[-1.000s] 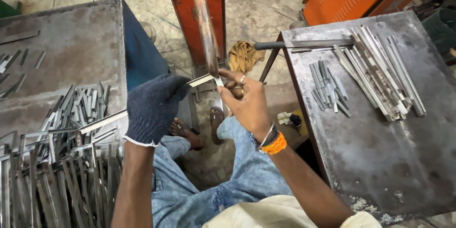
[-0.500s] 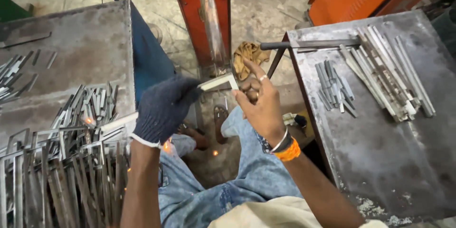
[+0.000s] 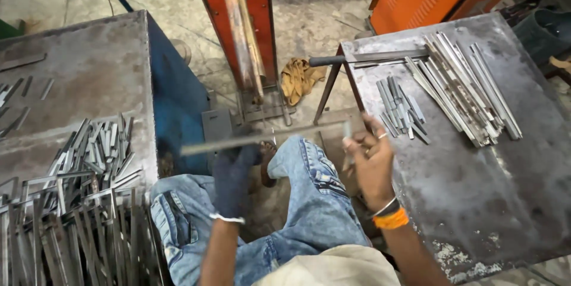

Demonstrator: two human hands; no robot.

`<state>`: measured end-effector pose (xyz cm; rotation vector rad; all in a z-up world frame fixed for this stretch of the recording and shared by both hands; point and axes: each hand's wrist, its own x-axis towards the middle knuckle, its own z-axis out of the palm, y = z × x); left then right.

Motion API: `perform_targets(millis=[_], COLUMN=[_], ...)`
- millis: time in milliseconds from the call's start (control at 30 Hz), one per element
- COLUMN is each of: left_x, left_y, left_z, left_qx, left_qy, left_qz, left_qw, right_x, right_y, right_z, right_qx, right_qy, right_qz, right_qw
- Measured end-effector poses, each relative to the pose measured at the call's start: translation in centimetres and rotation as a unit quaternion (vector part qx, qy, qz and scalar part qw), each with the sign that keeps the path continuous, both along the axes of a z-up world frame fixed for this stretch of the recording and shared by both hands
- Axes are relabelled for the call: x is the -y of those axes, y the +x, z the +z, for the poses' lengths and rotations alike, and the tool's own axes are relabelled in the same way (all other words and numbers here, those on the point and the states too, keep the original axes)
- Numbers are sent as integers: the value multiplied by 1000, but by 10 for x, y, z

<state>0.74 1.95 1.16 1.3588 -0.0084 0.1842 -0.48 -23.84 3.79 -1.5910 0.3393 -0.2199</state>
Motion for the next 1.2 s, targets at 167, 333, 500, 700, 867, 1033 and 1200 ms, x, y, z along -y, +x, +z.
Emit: perform_targets(millis=[167,333,500,700,867,1033,1200], left_x=[30,32,46,43,34,26,25], left_y=[-10,-24,-23,-13,-13,-13,-11], left_z=[-10,-16,-9,-17,-20,-21,4], left_qx=[-30,-34,-62,-112,-104,-128,-90], left_qy=[-178,-284,-277,-258,-232,-221,-170], left_qz=[-23,-58,-97,-22,-1,20,24], left_qw=[983,957,954,959,967,967,981], right_x=[-6,10,43,133,192,203,191], right_y=[-20,-13,-9,54,106,123,108], right_z=[-40,-47,-49,-107,-213,-256,-215], right_qx=[52,40,-31,-102,-48,-58,-75], right_qy=[30,-29,-48,-288,-496,-543,-486], right_qz=[29,18,51,-52,-47,-81,-106], right_qw=[998,999,997,951,866,834,864])
